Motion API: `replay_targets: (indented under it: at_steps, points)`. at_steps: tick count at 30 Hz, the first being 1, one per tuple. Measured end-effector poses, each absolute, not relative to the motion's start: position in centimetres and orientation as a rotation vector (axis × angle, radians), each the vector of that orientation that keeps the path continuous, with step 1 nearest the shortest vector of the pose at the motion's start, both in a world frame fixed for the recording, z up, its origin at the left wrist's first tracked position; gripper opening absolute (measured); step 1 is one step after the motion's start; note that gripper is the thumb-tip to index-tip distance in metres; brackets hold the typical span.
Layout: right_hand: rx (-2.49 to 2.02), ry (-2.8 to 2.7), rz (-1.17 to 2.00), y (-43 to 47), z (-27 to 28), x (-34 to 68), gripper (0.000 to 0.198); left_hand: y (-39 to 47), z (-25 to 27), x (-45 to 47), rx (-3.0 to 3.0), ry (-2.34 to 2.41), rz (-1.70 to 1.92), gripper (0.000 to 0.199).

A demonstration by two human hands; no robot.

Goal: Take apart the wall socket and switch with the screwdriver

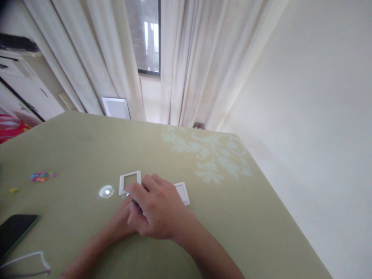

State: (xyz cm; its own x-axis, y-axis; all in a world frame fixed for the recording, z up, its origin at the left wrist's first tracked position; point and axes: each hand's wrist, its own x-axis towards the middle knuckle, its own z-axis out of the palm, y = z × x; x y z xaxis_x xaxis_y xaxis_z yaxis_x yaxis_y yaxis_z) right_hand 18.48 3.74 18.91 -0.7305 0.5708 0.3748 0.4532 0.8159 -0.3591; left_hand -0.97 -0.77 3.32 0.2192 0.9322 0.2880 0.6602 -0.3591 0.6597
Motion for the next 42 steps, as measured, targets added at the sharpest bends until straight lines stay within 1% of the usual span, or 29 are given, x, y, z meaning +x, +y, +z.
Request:
replay_targets:
  at_steps: [1,2,4,6,8,11,12,15,17,18,21,23,25,29,31,33,37,42]
  points:
    - [-0.759,-2.520,0.332,3.8,18.9,18.4,0.024,-0.8,3.2,-1.0,2.103,1.455,0.927,0.042]
    - [-0.814,-2.496,0.327,3.8,18.8,18.4,0.022,-0.8,3.1,-1.1,2.113,1.435,0.903,0.044]
    - [-0.994,-2.412,0.324,4.1,18.7,18.5,0.013,-0.8,2.9,-1.4,2.143,1.436,0.869,0.056]
    - [-1.066,-2.374,0.362,4.3,18.7,18.6,0.015,-0.8,2.9,-1.5,2.170,1.447,0.860,0.069]
    - [-0.958,-2.421,0.425,4.2,18.8,18.7,0.011,-0.7,3.1,-1.5,2.177,1.431,0.875,0.065]
    - [-0.828,-2.476,0.483,3.9,19.1,18.7,0.033,-0.7,3.5,-1.2,2.153,1.391,0.914,0.051]
    - [-0.846,-2.466,0.490,3.8,19.2,18.7,0.034,-0.7,3.6,-1.2,2.146,1.382,0.916,0.050]
    - [-0.889,-2.395,0.506,3.9,19.0,18.7,0.027,-1.0,3.6,-1.3,2.115,1.385,0.909,0.060]
    - [-0.814,-2.371,0.552,4.0,19.0,18.7,0.022,-1.2,3.6,-1.6,2.050,1.371,0.950,0.066]
    - [-0.756,-2.371,0.581,4.1,19.0,18.7,0.026,-1.3,3.7,-1.7,2.001,1.345,0.990,0.063]
    - [-0.628,-2.368,0.667,4.0,19.2,18.7,0.055,-1.3,4.1,-2.0,1.864,1.220,1.101,0.038]
    - [-0.611,-2.350,0.706,3.9,19.3,18.5,0.064,-1.1,4.4,-2.0,1.811,1.175,1.136,0.027]
    - [-0.618,-2.335,0.717,3.8,19.2,18.4,0.060,-0.8,4.6,-1.8,1.767,1.192,1.175,0.024]
    - [-0.657,-2.337,0.666,4.0,18.5,18.1,0.042,-0.5,4.1,-1.2,1.683,1.293,1.274,0.023]
    - [-0.661,-2.349,0.657,4.1,18.3,18.1,0.039,-0.6,4.0,-1.2,1.661,1.326,1.298,0.019]
    - [-0.665,-2.345,0.652,4.2,18.1,18.0,0.040,-0.6,4.1,-1.5,1.663,1.315,1.294,0.016]
    - [-0.692,-2.329,0.614,4.2,17.9,17.9,0.046,-0.6,4.4,-2.0,1.674,1.243,1.233,0.023]
    - [-0.712,-2.344,0.611,4.2,17.9,17.7,0.051,-0.6,3.8,-1.6,1.534,1.380,1.303,0.019]
